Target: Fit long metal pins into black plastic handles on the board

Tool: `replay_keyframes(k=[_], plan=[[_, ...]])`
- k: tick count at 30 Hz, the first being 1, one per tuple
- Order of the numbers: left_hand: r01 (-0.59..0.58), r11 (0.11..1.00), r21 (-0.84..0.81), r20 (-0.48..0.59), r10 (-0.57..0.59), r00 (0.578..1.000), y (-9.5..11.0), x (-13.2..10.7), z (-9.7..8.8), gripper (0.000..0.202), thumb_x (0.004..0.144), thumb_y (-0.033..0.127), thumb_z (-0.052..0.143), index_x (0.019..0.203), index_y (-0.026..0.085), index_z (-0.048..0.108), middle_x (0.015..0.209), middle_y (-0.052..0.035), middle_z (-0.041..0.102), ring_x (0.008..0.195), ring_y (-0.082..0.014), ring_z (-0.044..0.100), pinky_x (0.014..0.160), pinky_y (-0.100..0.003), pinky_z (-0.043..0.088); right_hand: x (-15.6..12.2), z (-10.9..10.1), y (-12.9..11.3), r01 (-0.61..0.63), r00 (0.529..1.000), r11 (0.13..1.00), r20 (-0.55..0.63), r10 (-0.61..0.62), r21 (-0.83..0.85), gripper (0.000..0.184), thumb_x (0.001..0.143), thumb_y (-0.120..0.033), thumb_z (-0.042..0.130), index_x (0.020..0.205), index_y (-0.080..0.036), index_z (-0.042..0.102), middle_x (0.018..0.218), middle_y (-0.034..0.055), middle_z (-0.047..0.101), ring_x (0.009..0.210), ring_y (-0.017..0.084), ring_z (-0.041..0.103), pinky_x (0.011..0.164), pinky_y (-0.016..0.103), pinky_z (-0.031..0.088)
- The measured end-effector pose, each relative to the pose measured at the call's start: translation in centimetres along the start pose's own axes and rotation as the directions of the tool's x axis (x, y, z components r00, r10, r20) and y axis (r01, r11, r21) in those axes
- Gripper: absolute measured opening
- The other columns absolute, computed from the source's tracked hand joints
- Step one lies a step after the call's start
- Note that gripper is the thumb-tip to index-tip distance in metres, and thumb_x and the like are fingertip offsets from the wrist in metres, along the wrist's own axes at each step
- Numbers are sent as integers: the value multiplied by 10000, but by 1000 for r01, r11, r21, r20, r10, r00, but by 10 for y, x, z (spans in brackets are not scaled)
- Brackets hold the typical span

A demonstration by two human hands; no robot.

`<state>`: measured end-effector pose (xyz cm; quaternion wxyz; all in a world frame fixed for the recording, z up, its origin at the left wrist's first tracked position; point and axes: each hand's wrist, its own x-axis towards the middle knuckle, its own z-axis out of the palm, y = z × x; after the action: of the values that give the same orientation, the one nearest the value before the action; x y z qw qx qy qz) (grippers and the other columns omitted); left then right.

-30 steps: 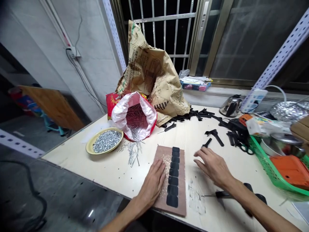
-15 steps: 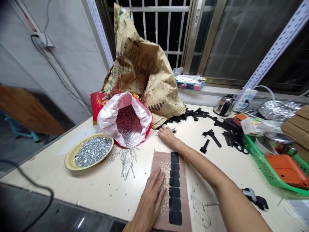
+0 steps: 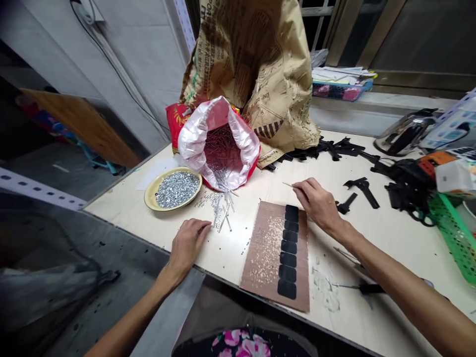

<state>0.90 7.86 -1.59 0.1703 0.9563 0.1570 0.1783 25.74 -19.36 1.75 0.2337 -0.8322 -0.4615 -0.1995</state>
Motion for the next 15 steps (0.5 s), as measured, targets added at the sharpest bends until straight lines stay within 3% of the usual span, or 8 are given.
replay_keyframes(k=[8,15], plan=[[-189,956,223,127,163,978,8,11,7,228,923,228,405,915,200,631,879,-80,588,886,-226,494,700,-330,444,-45,-20,-43,16,997,992,69,-24,125,205,936,-243,443,1077,-212,589,933,50,613,814,148,622,712,268,527],[-410,830,379,336,289,896,14,21,6,203,896,132,408,857,179,601,887,-104,591,876,-247,505,643,-327,403,-49,-25,-75,47,998,976,35,-56,212,200,927,-223,458,1063,-194,602,929,58,628,818,147,623,726,274,544]])
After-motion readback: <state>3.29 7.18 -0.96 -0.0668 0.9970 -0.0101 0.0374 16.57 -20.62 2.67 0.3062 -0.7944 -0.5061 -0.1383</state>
